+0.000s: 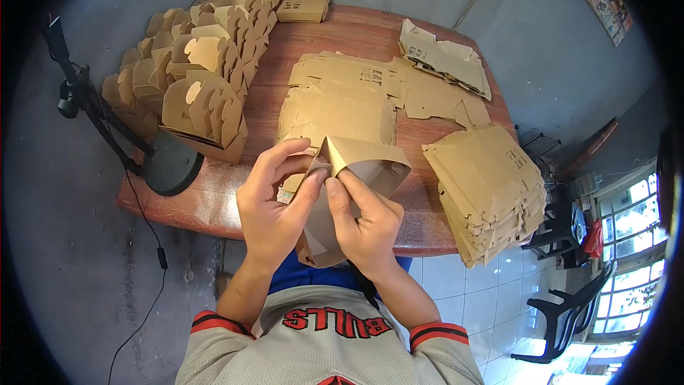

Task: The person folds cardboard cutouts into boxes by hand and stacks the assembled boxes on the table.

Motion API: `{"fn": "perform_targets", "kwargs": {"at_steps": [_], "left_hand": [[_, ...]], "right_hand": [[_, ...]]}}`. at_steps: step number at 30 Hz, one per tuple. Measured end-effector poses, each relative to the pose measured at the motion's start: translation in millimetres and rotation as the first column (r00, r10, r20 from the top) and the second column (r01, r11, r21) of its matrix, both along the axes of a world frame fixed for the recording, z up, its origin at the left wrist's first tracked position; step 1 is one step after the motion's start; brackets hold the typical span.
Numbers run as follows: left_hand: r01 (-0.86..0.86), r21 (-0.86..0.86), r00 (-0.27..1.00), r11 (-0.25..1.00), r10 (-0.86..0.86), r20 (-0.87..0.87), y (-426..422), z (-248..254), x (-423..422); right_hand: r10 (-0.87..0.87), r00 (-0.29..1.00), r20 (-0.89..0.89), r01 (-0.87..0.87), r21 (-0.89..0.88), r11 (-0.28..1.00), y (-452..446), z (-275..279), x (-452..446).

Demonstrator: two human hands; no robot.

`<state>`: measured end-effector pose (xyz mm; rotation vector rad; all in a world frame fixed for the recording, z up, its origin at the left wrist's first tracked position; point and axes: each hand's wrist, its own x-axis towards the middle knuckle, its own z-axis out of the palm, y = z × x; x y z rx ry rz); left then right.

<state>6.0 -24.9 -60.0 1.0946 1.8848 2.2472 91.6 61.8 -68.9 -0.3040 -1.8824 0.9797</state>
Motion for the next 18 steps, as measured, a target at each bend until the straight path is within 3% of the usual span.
{"fn": "perform_targets", "kwargs": {"at_steps": [3, 6, 9, 13, 18], "left_hand": [[-0.033, -0.019, 0.999, 0.999, 0.032, -0.03, 2.2, -0.5, 0.2], [-0.012, 0.001, 1.0, 1.0, 0.012, 0.008, 0.7, 0.4, -0.4], [0.011, 0.022, 0.998, 1.0, -0.012, 0.066, -0.8, -0.1, 1.3], [0.012, 0.092, 1.0, 0.996, -0.014, 0.023, 2.8, -6.3, 0.9], [0.051, 0.121, 0.989, 0.991, -0.067, 0.13, -1.7, -5.0, 4.2]], "right_hand": [[0.146, 0.987, 0.066, -0.095, -0.494, 0.864, 3.3, -0.1, 3.0], [0.246, 0.936, -0.251, -0.351, -0.716, 0.603, 7.2, -19.1, -5.8], [0.329, 0.901, -0.283, -0.427, -0.713, 0.556, 12.4, -15.0, -6.8], [0.304, 0.937, -0.171, -0.338, -0.662, 0.669, 7.9, -16.7, -4.5], [0.246, 0.963, -0.111, -0.266, -0.541, 0.798, 1.2, -14.6, -0.6]]}}
